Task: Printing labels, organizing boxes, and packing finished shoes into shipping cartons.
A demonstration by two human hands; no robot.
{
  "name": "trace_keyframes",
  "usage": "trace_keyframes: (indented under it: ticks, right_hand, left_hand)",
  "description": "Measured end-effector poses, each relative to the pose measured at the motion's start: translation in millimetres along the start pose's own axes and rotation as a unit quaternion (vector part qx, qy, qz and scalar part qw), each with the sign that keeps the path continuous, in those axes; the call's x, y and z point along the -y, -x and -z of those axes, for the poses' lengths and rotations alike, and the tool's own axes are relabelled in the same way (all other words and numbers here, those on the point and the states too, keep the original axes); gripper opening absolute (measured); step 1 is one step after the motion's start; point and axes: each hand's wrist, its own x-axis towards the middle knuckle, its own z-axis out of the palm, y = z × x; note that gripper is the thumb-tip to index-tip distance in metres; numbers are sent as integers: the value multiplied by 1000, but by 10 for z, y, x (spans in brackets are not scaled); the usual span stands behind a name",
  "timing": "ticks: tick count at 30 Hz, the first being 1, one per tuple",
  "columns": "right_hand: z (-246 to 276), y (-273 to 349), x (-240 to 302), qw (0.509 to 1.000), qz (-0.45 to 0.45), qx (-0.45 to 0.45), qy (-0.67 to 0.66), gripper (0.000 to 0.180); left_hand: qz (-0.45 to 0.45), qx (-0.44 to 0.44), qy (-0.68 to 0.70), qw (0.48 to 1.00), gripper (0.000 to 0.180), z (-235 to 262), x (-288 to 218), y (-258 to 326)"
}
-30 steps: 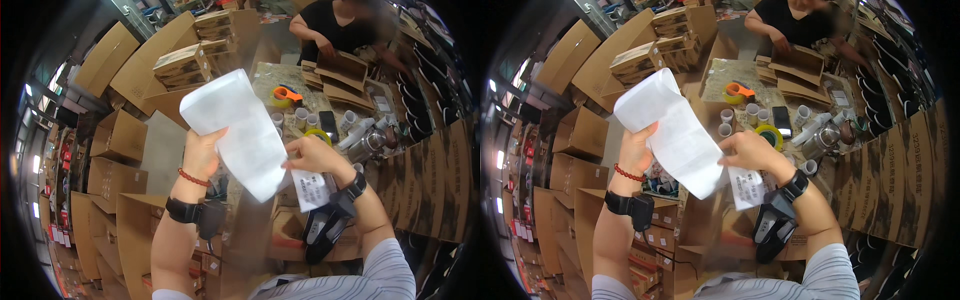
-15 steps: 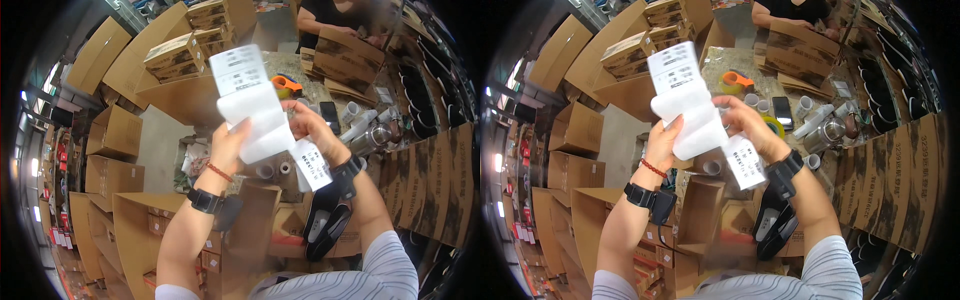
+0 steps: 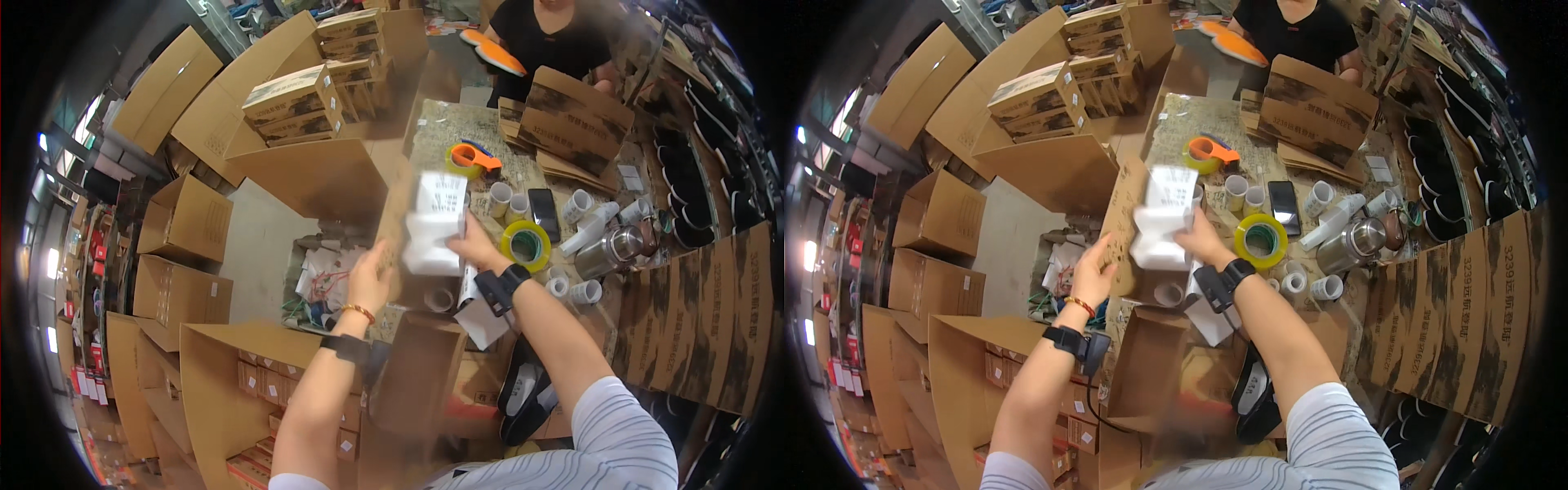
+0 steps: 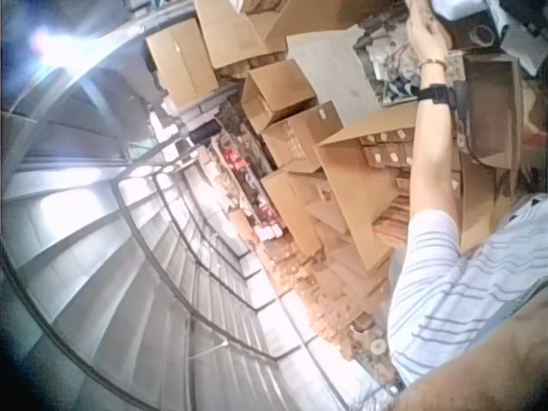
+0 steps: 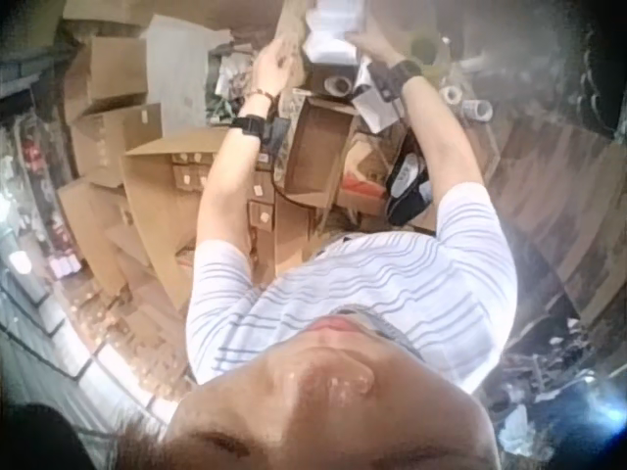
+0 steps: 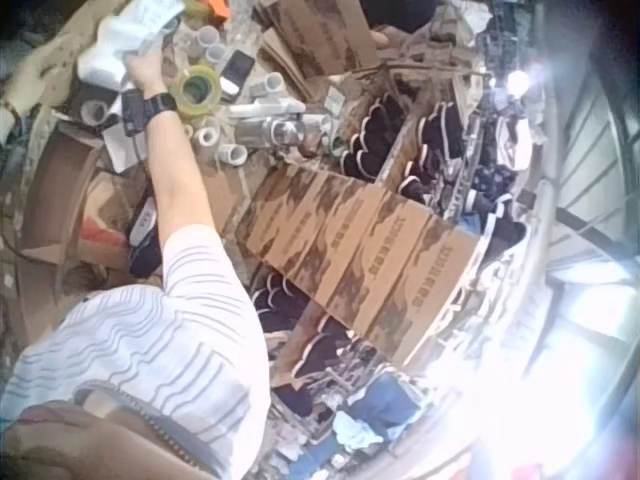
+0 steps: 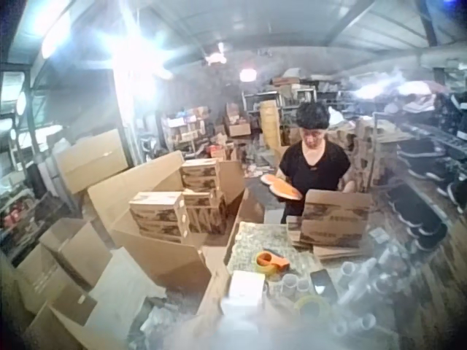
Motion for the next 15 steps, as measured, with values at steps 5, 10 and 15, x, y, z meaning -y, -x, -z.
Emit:
trace_keyframes:
  ticks: [5, 10, 15]
  right_hand:
    - [-328, 9, 235, 943, -129, -37, 303, 80]
    - [-469, -126, 142, 933, -105, 36, 341, 86]
    - [-470, -116, 364, 929, -49, -21, 365, 59]
  left_hand:
    - [-21, 9, -39, 999, 52, -21, -47, 83]
    - [-68, -31, 6, 997, 48, -60, 18, 81]
    - [-61, -141, -70, 986, 39, 214, -340, 244]
